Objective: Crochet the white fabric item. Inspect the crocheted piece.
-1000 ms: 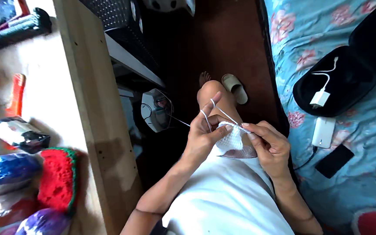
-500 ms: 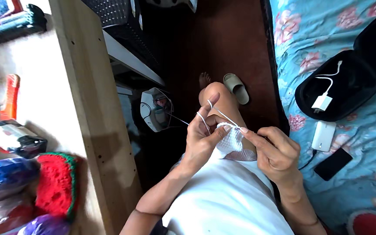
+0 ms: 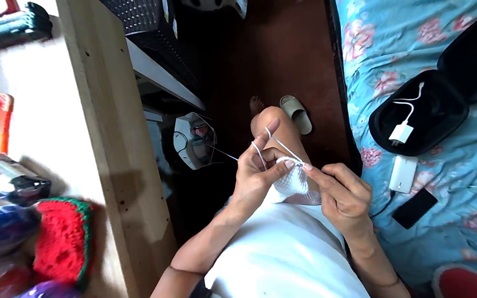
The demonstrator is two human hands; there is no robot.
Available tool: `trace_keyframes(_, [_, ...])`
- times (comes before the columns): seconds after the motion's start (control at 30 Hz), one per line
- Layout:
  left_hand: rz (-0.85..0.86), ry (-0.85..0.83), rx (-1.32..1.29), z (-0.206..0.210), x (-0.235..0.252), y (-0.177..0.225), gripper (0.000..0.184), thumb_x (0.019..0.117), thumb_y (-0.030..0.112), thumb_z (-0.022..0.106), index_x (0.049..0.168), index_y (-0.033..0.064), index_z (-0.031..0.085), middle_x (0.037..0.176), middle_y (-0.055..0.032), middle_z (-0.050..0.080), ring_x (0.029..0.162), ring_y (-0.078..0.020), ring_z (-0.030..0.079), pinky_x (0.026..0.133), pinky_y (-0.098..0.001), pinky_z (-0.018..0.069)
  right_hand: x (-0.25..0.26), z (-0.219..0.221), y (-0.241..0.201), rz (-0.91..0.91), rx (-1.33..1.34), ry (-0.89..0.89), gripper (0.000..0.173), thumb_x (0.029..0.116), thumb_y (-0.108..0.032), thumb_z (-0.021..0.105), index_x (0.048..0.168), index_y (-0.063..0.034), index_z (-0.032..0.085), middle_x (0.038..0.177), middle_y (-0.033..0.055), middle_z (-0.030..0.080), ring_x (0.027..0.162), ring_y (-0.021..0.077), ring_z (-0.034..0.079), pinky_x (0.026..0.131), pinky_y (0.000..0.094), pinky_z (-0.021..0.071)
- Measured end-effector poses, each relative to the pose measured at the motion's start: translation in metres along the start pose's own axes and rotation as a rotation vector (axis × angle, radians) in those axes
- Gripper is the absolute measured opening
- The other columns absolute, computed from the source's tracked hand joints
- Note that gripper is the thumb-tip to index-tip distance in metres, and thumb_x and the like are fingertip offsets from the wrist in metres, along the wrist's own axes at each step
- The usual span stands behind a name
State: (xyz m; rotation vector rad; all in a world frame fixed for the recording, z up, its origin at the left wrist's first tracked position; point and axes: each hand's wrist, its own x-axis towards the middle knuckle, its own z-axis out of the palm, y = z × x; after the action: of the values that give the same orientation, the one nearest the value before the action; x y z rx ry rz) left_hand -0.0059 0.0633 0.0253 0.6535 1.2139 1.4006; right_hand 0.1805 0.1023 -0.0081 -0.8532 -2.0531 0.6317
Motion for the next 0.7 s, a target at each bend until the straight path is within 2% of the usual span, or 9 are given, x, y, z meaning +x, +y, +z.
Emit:
trace_keyframes(0.13, [0.036, 0.001, 0.049, -0.001, -0.001, -0.001, 0.081, 0.0864, -0.012, 0.063, 0.159, 0.0095, 0.033, 0.085, -0.0034, 0.074, 0.072, -0.0079, 0.069, 0.073, -0.0235, 0.0592, 0.003, -0.001, -0.001, -0.028, -0.088, -0.001, 0.026, 0.0969, -0.001, 0.058, 0.107, -0.0096, 0.081, 0.081, 0.0121, 0.066, 0.074, 0.015, 0.061, 0.068, 0.0216, 0.0491])
trace_keyframes(0.27, [0.068, 0.018, 0.068, -0.002, -0.001, -0.001, 0.078, 0.0856, -0.013, 0.064, 0.156, 0.0076, 0.038, 0.084, -0.003, 0.073, 0.07, -0.0073, 0.068, 0.07, -0.0225, 0.0583, 0.007, -0.004, -0.003, -0.073, -0.173, -0.024, 0.027, 0.0962, -0.002, 0.058, 0.109, -0.012, 0.081, 0.082, 0.0121, 0.066, 0.073, 0.0175, 0.06, 0.064, 0.0243, 0.0475])
trace_keyframes(0.4, [0.185, 0.039, 0.147, 0.002, -0.003, 0.001, 0.076, 0.085, -0.012, 0.065, 0.154, 0.0024, 0.038, 0.086, -0.0004, 0.074, 0.07, -0.0037, 0.066, 0.066, -0.0188, 0.0548, 0.01, -0.002, -0.005, -0.066, -0.141, -0.026, 0.028, 0.0957, -0.001, 0.058, 0.108, -0.0103, 0.081, 0.082, 0.0123, 0.066, 0.073, 0.0167, 0.059, 0.064, 0.0234, 0.047])
trace_keyframes(0.53, [0.078, 0.009, 0.013, -0.003, 0.0, 0.001, 0.078, 0.0849, -0.013, 0.064, 0.156, 0.0062, 0.038, 0.084, -0.0016, 0.074, 0.07, -0.006, 0.068, 0.071, -0.0222, 0.0582, 0.012, -0.001, 0.0, 0.024, 0.1, -0.04, 0.025, 0.0972, -0.001, 0.058, 0.106, -0.0066, 0.08, 0.085, 0.0102, 0.067, 0.08, 0.0085, 0.062, 0.075, 0.0166, 0.0503])
trace_keyframes(0.6, [0.017, -0.004, -0.026, -0.006, 0.003, 0.0, 0.08, 0.0848, -0.012, 0.065, 0.157, 0.0082, 0.037, 0.081, -0.0032, 0.073, 0.069, -0.007, 0.068, 0.072, -0.0232, 0.0582, 0.013, 0.001, 0.001, 0.015, 0.112, -0.034, 0.024, 0.0971, -0.001, 0.058, 0.106, -0.0059, 0.08, 0.085, 0.0103, 0.067, 0.081, 0.0089, 0.062, 0.075, 0.0172, 0.0508])
trace_keyframes(0.7, [0.017, -0.014, -0.043, -0.007, 0.003, 0.001, 0.083, 0.0854, -0.012, 0.065, 0.159, 0.0099, 0.034, 0.082, -0.0033, 0.074, 0.07, -0.0071, 0.068, 0.073, -0.023, 0.0584, 0.015, 0.002, -0.001, 0.008, 0.107, -0.023, 0.023, 0.0974, -0.001, 0.059, 0.106, -0.0062, 0.08, 0.085, 0.0101, 0.067, 0.081, 0.009, 0.062, 0.075, 0.0177, 0.0508])
